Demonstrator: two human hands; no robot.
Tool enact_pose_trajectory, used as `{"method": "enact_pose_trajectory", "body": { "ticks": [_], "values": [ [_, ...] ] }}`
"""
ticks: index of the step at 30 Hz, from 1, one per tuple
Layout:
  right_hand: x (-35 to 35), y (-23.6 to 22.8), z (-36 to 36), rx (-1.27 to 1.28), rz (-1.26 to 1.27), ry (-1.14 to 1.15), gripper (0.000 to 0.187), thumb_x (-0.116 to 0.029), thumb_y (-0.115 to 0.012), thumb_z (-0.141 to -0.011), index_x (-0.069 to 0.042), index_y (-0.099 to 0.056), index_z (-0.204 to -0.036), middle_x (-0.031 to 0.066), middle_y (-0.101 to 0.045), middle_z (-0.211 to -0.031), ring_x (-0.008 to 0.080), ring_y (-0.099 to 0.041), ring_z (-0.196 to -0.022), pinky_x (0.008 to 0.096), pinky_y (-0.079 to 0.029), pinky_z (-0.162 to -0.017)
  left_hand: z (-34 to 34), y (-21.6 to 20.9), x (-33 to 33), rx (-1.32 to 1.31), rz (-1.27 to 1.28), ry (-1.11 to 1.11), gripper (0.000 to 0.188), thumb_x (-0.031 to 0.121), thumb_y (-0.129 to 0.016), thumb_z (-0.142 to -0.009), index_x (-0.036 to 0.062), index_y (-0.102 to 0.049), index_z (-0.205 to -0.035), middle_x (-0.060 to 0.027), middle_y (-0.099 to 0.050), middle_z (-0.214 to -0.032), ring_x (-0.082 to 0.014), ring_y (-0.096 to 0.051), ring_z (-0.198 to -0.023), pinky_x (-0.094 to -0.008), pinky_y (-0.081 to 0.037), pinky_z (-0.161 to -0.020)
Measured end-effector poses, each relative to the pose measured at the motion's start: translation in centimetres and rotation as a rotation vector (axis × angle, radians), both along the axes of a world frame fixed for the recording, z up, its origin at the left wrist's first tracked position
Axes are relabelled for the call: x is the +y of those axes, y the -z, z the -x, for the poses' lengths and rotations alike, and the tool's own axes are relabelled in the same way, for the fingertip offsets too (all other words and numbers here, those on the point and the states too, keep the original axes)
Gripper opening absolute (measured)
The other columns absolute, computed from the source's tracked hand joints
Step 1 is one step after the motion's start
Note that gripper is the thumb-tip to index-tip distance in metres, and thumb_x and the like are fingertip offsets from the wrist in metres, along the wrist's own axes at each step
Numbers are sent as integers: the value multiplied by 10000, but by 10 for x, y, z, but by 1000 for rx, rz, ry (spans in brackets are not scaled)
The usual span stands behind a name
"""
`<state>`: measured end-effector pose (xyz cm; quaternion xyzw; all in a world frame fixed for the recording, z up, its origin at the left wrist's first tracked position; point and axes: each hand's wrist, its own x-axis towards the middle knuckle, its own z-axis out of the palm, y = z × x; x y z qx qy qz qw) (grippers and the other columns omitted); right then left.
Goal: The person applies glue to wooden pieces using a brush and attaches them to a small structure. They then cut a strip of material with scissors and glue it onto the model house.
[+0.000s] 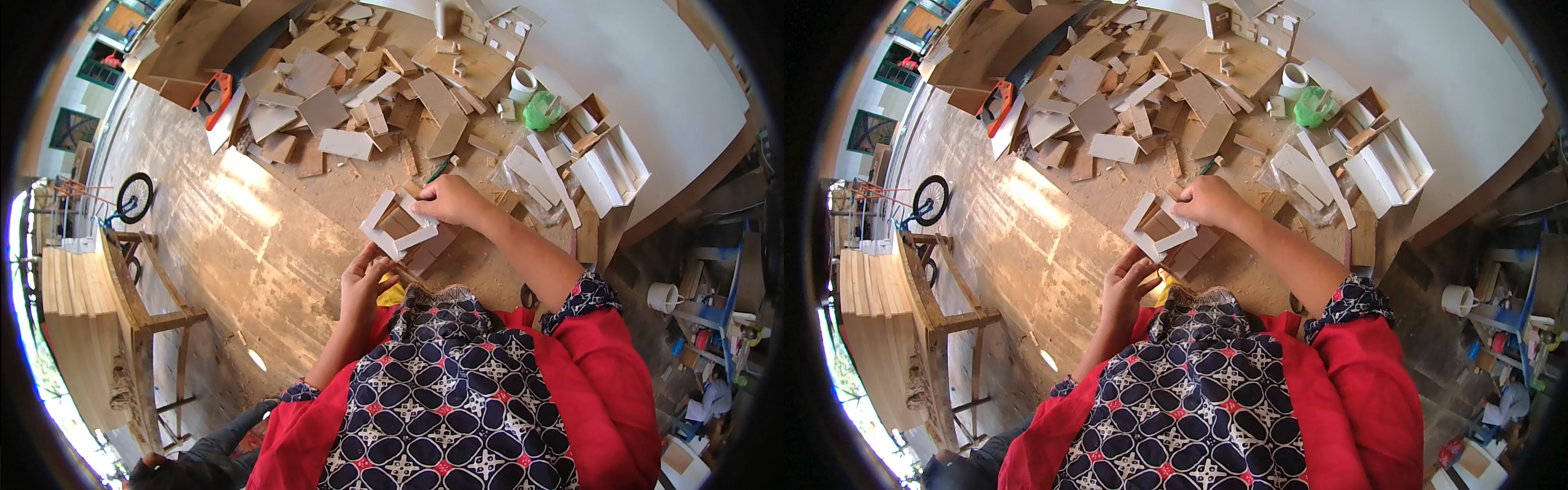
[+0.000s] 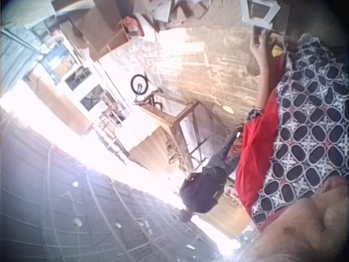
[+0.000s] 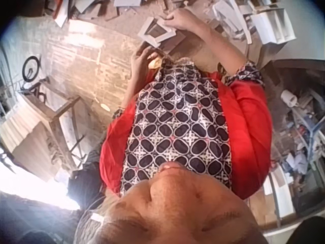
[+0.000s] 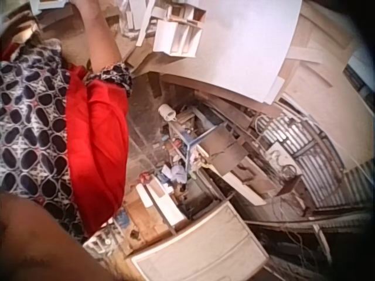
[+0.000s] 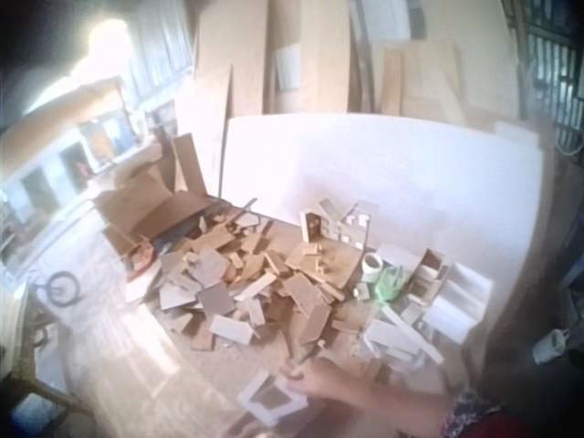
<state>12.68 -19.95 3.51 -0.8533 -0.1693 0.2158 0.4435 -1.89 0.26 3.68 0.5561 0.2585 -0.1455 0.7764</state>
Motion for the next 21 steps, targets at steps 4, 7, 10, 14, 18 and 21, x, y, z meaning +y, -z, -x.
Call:
{"method": "enact_pose_trajectory", "body": {
  "ticks": [4, 7, 10, 14, 18, 21],
  "values": [
    [1, -1, 2, -100, 49, 22, 333, -355, -692, -737, -45, -714, -856, 173, -648, -701, 306, -641, -649, 378, -503, -645, -1, -4, 1, 8, -36, 26, 571, 150, -605, -891, -15, -381, -1389, -69, -592, -1154, -150, -619, -988, -276, -541, -765],
    [-3, -9, 7, -299, -113, 95, 355, -279, -754, -735, -49, -702, -1001, 115, -652, -825, 230, -635, -715, 332, -500, -671, 2, 8, 5, -139, -152, -39, 499, 159, -619, -883, 43, -466, -1344, -52, -561, -1217, -151, -596, -1028, -293, -515, -811],
    [-16, -39, 20, -463, -32, -68, 361, -209, -799, -667, -83, -698, -990, 81, -617, -883, 257, -612, -805, 340, -502, -733, -7, 6, 10, -391, -585, -53, 462, 181, -651, -863, 38, -532, -1286, -97, -542, -1229, -183, -581, -1047, -302, -515, -814],
    [-21, -45, 35, -519, -11, -198, 306, -155, -792, -626, -81, -684, -903, 62, -602, -876, 257, -595, -849, 361, -498, -761, -33, -12, 14, -583, -1030, 49, 423, 178, -699, -802, 67, -610, -1201, -170, -564, -1194, -296, -562, -1086, -379, -473, -894],
    [-18, -45, 38, -585, 27, -222, 251, -110, -759, -642, -75, -669, -873, 61, -599, -860, 258, -590, -845, 372, -498, -743, -55, -13, 11, -654, -1133, 156, 404, 172, -734, -736, 64, -651, -1117, -136, -611, -1133, -320, -569, -1056, -392, -454, -908],
    [-18, -41, 37, -602, 38, -243, 217, -86, -734, -667, -73, -664, -871, 61, -602, -858, 258, -589, -850, 369, -499, -741, -60, -4, 11, -671, -1119, 177, 388, 157, -742, -728, 63, -661, -1095, -123, -622, -1122, -307, -579, -1048, -387, -463, -897]
  ]
}}
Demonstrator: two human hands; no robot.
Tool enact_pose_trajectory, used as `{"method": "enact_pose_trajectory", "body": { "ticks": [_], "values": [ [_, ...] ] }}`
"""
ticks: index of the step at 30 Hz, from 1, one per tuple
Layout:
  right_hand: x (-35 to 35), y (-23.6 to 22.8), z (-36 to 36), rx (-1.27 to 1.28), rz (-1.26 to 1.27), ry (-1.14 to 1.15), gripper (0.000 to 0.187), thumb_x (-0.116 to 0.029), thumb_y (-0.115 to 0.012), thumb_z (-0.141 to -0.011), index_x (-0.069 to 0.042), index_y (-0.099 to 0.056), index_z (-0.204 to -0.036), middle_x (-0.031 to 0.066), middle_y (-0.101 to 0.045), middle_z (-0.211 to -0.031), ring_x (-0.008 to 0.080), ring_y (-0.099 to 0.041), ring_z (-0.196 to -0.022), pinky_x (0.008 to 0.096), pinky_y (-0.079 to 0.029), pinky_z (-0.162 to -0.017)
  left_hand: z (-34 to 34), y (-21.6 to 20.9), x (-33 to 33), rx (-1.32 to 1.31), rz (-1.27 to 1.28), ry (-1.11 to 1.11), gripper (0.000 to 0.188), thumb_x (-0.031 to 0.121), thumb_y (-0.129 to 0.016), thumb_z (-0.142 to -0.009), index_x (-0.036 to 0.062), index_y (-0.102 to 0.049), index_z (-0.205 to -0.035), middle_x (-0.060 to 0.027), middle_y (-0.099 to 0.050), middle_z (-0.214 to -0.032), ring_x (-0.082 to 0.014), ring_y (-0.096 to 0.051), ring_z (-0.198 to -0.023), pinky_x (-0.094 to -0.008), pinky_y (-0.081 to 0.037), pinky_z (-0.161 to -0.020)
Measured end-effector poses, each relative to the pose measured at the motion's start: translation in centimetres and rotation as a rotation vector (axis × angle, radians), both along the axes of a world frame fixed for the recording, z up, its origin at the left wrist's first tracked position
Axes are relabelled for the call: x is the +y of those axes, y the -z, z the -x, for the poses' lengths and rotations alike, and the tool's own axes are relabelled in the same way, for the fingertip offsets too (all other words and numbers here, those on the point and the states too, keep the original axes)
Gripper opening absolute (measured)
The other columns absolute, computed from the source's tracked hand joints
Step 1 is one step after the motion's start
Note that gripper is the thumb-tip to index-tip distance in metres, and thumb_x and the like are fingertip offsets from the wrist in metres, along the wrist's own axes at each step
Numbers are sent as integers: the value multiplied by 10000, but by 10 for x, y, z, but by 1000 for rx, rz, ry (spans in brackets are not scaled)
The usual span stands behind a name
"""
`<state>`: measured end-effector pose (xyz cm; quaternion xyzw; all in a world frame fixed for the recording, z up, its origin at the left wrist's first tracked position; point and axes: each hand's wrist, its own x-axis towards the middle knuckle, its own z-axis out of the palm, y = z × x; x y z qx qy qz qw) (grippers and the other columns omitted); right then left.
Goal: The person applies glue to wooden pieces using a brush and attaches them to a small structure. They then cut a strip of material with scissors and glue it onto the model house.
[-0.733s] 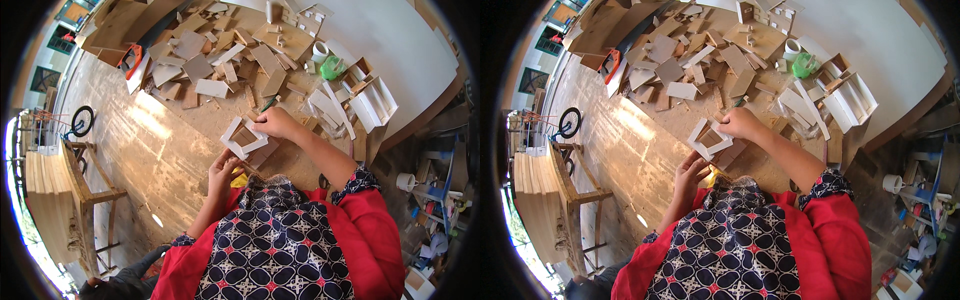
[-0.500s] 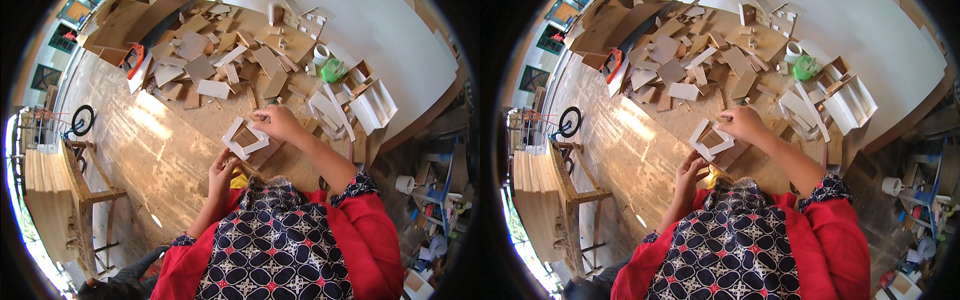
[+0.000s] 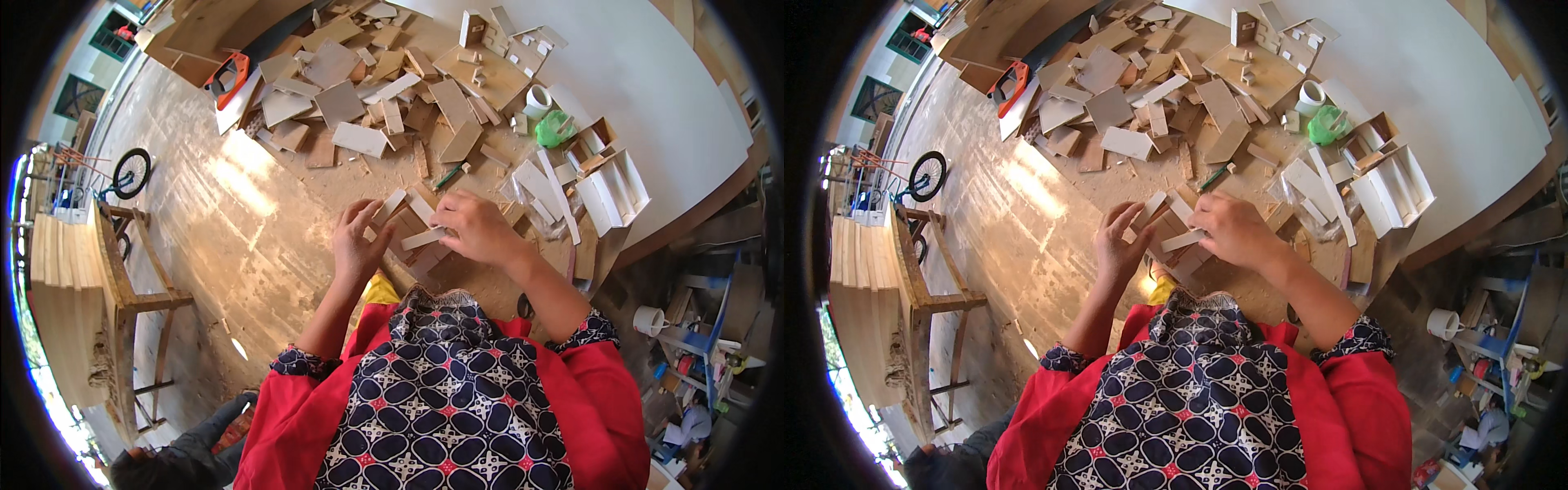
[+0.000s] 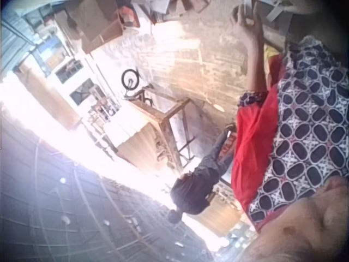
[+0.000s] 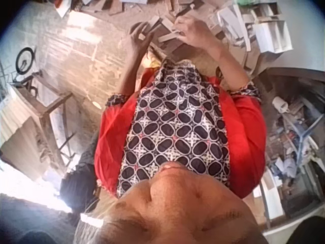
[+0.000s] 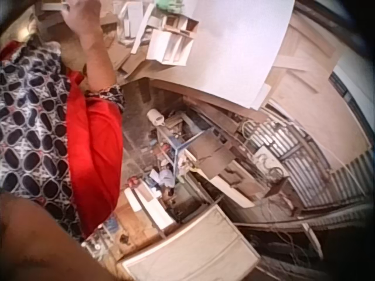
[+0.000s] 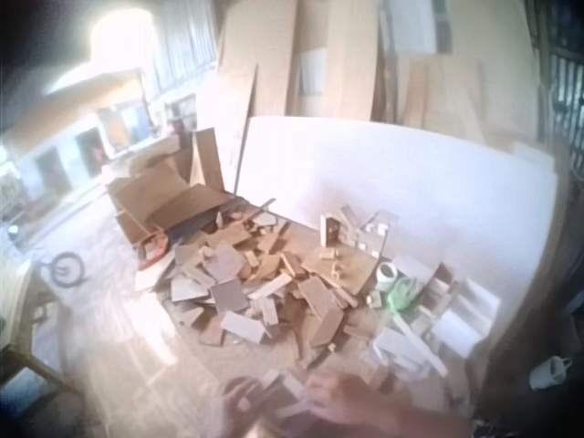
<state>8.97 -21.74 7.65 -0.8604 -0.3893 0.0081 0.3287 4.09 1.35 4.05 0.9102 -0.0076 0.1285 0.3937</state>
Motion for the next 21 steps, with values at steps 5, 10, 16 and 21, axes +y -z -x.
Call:
{"method": "enact_pose_trajectory", "body": {
  "ticks": [5, 10, 16, 21],
  "values": [
    [2, 0, -1, -10, 22, -27, 169, -76, -708, -701, -71, -658, -862, 62, -605, -860, 260, -592, -849, 368, -501, -743, -1, 2, 1, 7, 25, 8, 366, 132, -741, -748, 56, -668, -1099, -136, -629, -1120, -278, -596, -1050, -368, -471, -895],
    [4, 0, -3, -40, 46, -35, 158, -86, -693, -723, -73, -654, -875, 66, -609, -867, 262, -598, -843, 370, -504, -736, 0, 4, 1, 16, 36, -4, 335, 132, -731, -763, 60, -676, -1085, -146, -633, -1103, -278, -617, -1002, -362, -483, -868],
    [5, 3, -4, 1, 38, -26, 151, -96, -686, -738, -74, -650, -883, 72, -612, -867, 261, -615, -819, 370, -510, -717, 1, 0, -1, 63, 91, -17, 321, 132, -714, -777, 66, -679, -1089, -148, -639, -1090, -277, -625, -972, -358, -488, -852],
    [5, 1, -3, 22, 36, -16, 151, -96, -687, -741, -72, -650, -886, 71, -612, -870, 260, -618, -822, 367, -512, -718, 0, 3, 1, 59, 92, 4, 316, 116, -699, -783, 67, -679, -1095, -146, -648, -1075, -263, -633, -950, -341, -489, -840]
  ]
}}
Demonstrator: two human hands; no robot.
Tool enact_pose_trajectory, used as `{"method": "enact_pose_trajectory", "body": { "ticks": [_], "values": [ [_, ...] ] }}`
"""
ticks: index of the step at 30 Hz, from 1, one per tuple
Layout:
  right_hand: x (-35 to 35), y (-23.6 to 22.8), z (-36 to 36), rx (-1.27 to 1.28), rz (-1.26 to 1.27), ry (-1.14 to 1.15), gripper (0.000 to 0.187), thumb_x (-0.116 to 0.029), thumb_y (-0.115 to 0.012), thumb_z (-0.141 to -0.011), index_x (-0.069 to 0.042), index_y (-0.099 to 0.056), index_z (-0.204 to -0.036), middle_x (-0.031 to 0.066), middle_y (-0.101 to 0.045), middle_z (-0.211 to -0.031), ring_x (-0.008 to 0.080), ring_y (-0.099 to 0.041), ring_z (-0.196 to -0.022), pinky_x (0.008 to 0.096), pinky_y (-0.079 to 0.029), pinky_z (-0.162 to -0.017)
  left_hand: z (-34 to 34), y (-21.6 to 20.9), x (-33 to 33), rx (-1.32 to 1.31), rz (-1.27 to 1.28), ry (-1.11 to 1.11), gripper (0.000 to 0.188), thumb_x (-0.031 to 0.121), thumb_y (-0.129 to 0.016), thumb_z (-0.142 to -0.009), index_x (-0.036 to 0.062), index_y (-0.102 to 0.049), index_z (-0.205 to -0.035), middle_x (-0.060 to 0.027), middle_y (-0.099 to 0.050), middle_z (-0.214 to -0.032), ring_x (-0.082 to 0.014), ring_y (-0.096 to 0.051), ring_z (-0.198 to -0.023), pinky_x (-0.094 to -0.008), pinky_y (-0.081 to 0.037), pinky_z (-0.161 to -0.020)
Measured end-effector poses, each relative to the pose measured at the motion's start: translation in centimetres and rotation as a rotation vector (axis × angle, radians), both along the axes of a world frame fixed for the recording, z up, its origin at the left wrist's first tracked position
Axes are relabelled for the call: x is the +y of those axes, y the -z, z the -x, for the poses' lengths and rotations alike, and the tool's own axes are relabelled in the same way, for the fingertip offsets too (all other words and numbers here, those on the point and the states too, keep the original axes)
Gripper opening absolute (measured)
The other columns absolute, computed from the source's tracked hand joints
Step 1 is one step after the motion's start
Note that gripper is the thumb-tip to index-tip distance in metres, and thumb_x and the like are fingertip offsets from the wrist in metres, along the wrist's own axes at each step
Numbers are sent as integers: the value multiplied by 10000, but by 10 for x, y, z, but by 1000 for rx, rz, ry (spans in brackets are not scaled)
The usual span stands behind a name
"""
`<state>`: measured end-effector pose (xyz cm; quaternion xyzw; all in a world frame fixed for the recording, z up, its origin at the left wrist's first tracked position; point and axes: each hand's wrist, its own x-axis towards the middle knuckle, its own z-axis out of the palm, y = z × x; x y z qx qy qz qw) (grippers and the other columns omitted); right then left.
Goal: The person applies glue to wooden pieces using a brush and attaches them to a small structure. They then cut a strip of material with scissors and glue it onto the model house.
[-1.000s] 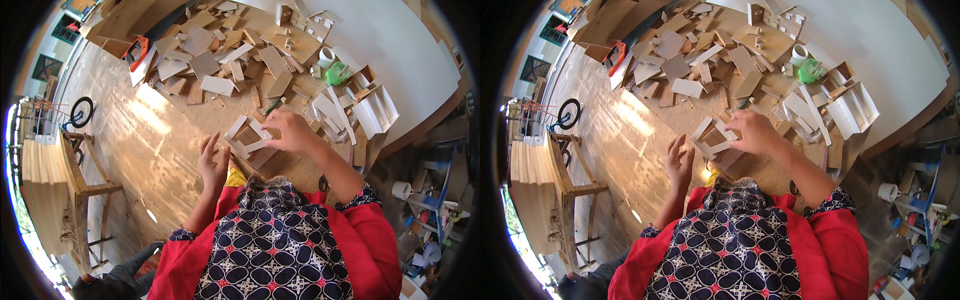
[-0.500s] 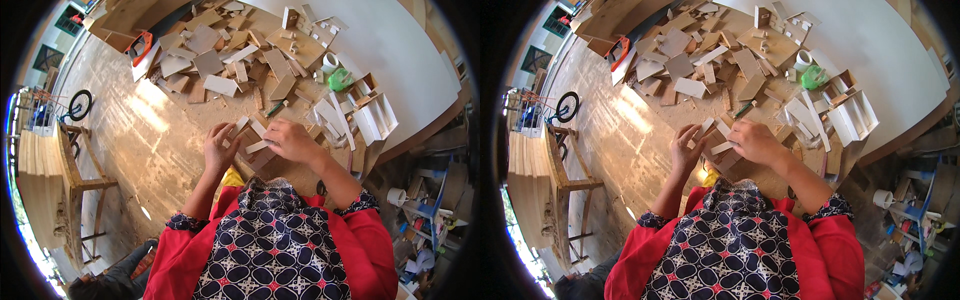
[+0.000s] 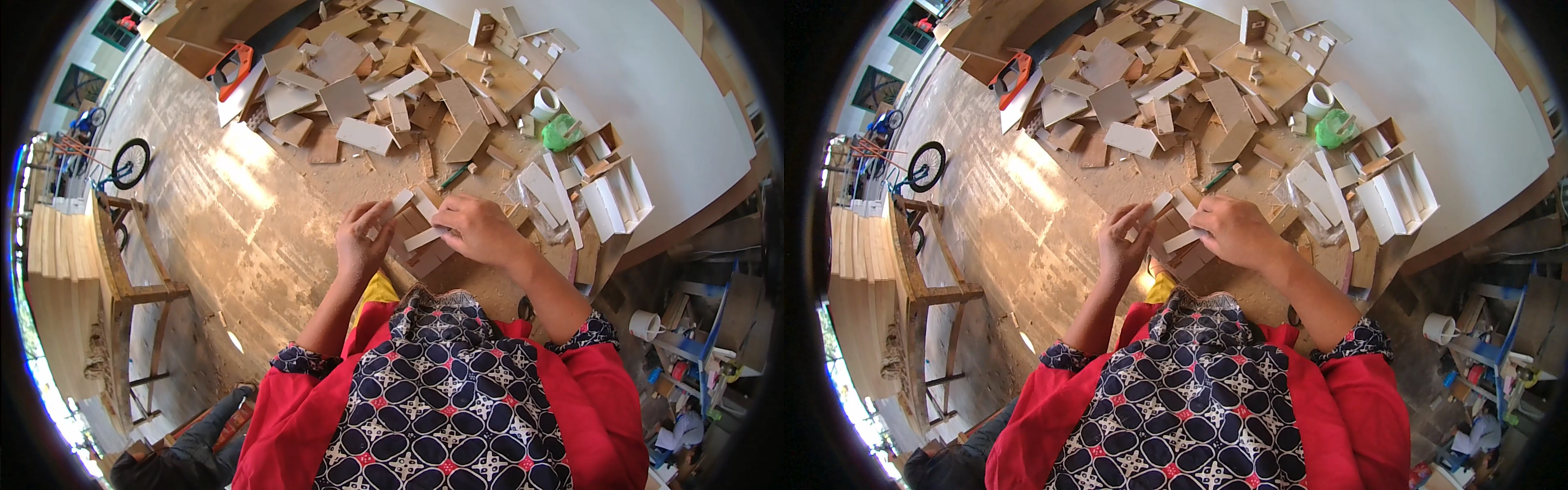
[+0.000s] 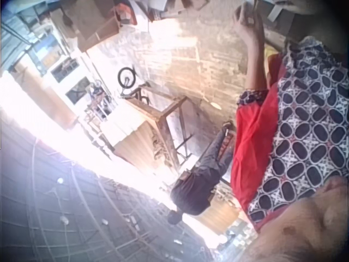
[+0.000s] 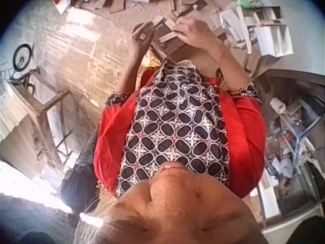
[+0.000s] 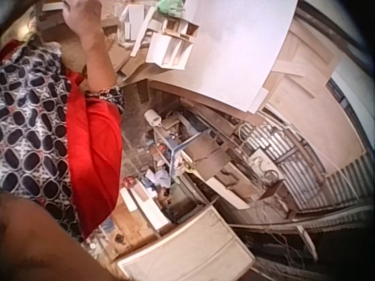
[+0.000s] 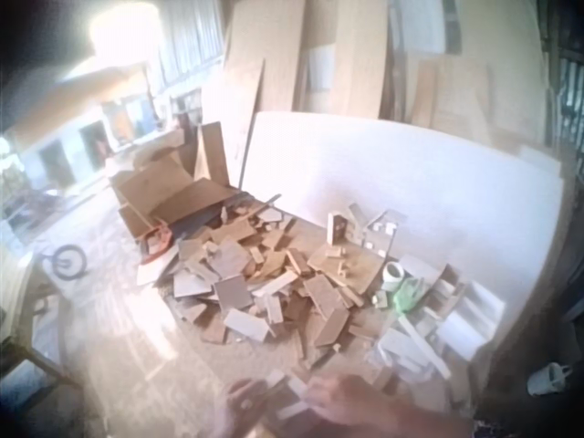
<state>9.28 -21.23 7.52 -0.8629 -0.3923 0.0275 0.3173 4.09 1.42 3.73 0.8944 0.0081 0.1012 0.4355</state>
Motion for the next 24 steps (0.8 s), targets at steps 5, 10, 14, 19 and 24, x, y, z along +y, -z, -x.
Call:
{"method": "enact_pose_trajectory", "body": {
  "ticks": [5, 10, 14, 19, 24],
  "values": [
    [0, -1, -1, 16, 31, -1, 145, -110, -671, -748, -77, -664, -889, 70, -606, -875, 263, -621, -840, 370, -517, -727, 0, 4, 1, 14, 62, 20, 318, 104, -691, -784, 67, -679, -1100, -143, -654, -1067, -252, -640, -939, -325, -488, -838],
    [2, -15, -8, 97, 6, 51, 234, -124, -651, -774, -65, -665, -1000, 94, -630, -929, 288, -622, -855, 378, -510, -748, 2, 1, 0, -68, -6, -6, 363, 97, -673, -798, 46, -642, -1156, -158, -648, -1086, -264, -635, -994, -336, -484, -863],
    [11, 5, -24, 77, -50, 190, 256, -142, -649, -785, -49, -676, -1022, 142, -648, -924, 315, -633, -832, 380, -508, -735, 9, 9, 5, -144, 67, -7, 362, 51, -605, -833, 28, -611, -1193, -177, -640, -1110, -274, -626, -1039, -335, -478, -879],
    [22, 18, -34, 131, -82, 243, 211, -158, -653, -790, -19, -699, -941, 177, -671, -838, 321, -650, -733, 376, -513, -666, 16, 10, 6, 1, 189, 19, 370, -37, -519, -834, 21, -607, -1188, -167, -643, -1112, -251, -631, -1018, -313, -475, -870],
    [30, 21, -34, 183, -112, 290, 170, -169, -669, -766, -46, -711, -877, 170, -669, -793, 328, -650, -703, 390, -512, -638, 16, 15, 8, -16, 180, 31, 384, -65, -499, -825, 20, -607, -1184, -160, -648, -1098, -230, -635, -981, -302, -478, -847]
  ]
}}
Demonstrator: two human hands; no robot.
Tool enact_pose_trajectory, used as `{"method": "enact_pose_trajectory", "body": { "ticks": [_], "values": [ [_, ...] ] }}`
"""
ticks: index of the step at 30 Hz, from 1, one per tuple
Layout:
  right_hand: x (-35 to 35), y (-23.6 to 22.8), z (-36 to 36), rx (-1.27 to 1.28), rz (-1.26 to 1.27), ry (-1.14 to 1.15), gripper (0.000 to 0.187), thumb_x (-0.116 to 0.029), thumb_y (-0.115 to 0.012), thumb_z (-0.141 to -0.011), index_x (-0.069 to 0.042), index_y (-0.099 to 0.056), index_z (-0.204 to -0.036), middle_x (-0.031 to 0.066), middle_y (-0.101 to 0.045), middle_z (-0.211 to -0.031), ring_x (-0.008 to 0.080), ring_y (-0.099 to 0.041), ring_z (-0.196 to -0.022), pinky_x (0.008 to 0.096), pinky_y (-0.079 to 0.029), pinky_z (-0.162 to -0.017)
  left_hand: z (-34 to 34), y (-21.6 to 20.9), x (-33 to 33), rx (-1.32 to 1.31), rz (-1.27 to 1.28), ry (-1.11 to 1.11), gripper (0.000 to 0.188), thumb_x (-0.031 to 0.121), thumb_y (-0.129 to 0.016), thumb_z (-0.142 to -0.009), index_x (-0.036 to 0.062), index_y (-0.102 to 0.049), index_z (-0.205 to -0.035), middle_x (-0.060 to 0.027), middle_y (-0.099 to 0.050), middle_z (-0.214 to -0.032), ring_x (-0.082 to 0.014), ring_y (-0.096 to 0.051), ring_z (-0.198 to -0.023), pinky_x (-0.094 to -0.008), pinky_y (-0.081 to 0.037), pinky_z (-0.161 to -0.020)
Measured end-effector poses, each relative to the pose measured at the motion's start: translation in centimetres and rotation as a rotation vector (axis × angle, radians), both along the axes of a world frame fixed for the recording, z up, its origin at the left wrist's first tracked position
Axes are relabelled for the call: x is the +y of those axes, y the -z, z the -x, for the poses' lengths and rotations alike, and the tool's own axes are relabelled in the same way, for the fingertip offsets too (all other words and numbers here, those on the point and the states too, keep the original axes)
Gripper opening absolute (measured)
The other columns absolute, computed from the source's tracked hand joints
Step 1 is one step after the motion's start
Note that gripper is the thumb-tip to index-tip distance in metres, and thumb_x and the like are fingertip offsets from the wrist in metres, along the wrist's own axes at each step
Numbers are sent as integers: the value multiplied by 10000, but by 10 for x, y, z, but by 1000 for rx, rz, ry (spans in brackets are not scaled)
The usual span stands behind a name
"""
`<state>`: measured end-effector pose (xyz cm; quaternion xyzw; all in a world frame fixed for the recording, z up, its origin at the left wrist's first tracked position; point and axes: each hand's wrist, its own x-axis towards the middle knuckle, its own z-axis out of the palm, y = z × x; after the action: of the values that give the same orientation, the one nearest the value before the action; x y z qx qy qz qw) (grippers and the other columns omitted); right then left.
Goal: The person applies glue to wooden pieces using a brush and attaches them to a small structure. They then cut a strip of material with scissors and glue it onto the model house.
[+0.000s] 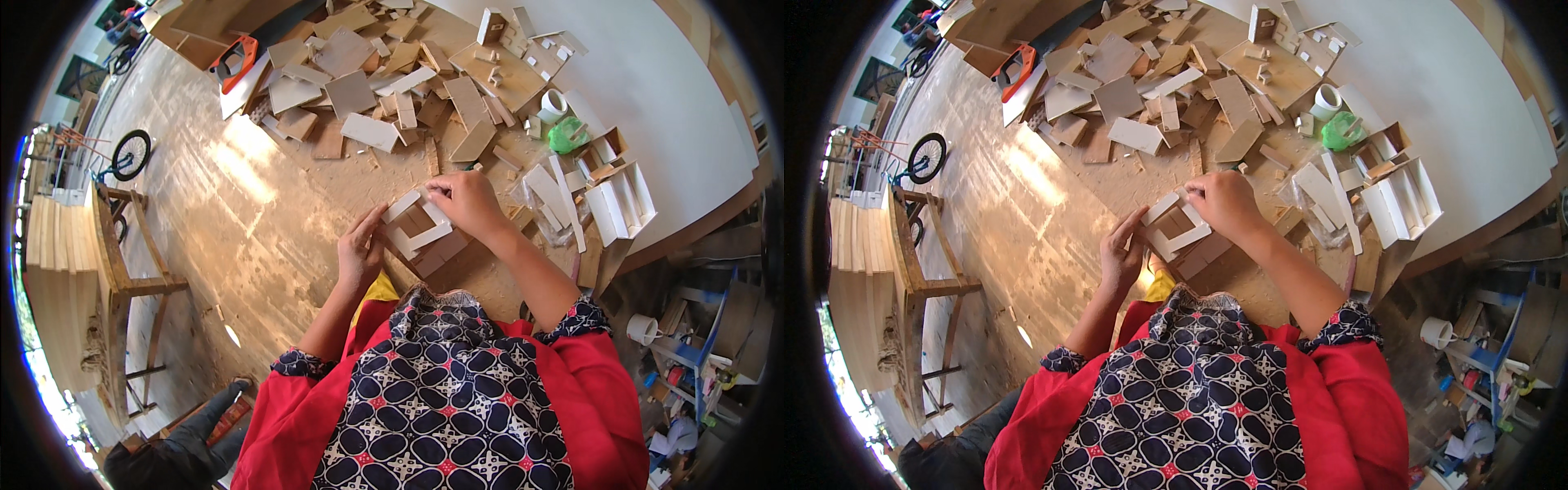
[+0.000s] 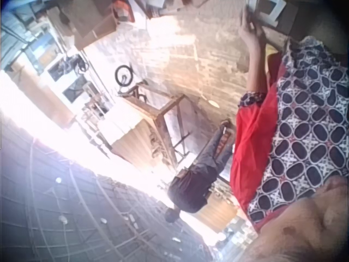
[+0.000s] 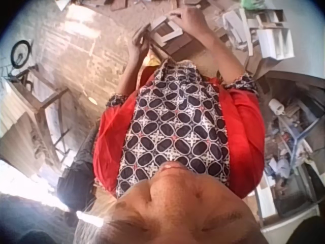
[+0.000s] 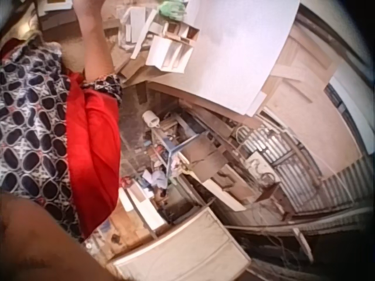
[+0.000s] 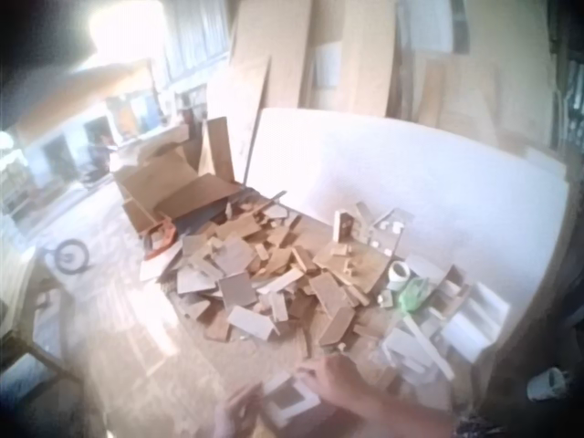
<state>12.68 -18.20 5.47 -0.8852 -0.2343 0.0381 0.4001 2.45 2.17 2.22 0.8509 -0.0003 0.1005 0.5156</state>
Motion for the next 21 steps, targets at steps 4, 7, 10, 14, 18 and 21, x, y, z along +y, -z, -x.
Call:
{"method": "enact_pose_trajectory", "body": {
  "ticks": [4, 7, 10, 14, 18, 21],
  "values": [
    [1, 1, 0, -39, -35, 9, 141, -165, -673, -753, -65, -713, -845, 162, -666, -780, 334, -646, -709, 404, -509, -641, 0, 2, 0, -9, -11, 7, 383, -64, -497, -829, 24, -607, -1185, -163, -652, -1075, -229, -639, -950, -301, -482, -827],
    [2, 4, -1, -91, -27, 0, 134, -172, -678, -754, -70, -712, -834, 155, -663, -771, 331, -642, -709, 406, -505, -640, -1, 2, -1, -15, -19, 5, 376, -57, -497, -836, 28, -608, -1185, -163, -654, -1064, -229, -641, -937, -304, -484, -821],
    [2, -3, 0, -102, 23, -10, 185, -174, -678, -779, -40, -716, -902, 166, -683, -814, 314, -662, -700, 368, -523, -642, -1, 2, -1, -22, -31, -1, 367, -48, -499, -845, 33, -609, -1185, -159, -656, -1064, -227, -642, -935, -304, -485, -822],
    [0, -3, -1, -87, 63, -12, 184, -176, -682, -770, -60, -714, -910, 143, -666, -811, 316, -646, -731, 380, -517, -669, -2, 4, -2, -37, -30, -2, 359, -41, -499, -854, 38, -611, -1185, -154, -656, -1078, -226, -642, -934, -300, -485, -826],
    [-4, -15, 6, -154, 59, -96, 194, -192, -689, -750, -94, -709, -917, 102, -635, -871, 282, -626, -842, 379, -513, -738, 0, -1, 1, 52, 10, 2, 365, -1, -549, -847, 29, -594, -1208, -173, -635, -1140, -271, -628, -1036, -324, -479, -879],
    [-12, -31, 13, -179, 103, -313, 199, -189, -705, -726, -104, -709, -906, 80, -621, -898, 258, -604, -909, 363, -515, -771, -1, -13, -2, 82, 37, -5, 371, 42, -562, -852, 37, -588, -1223, -149, -645, -1146, -233, -616, -1053, -321, -459, -892]
  ]
}}
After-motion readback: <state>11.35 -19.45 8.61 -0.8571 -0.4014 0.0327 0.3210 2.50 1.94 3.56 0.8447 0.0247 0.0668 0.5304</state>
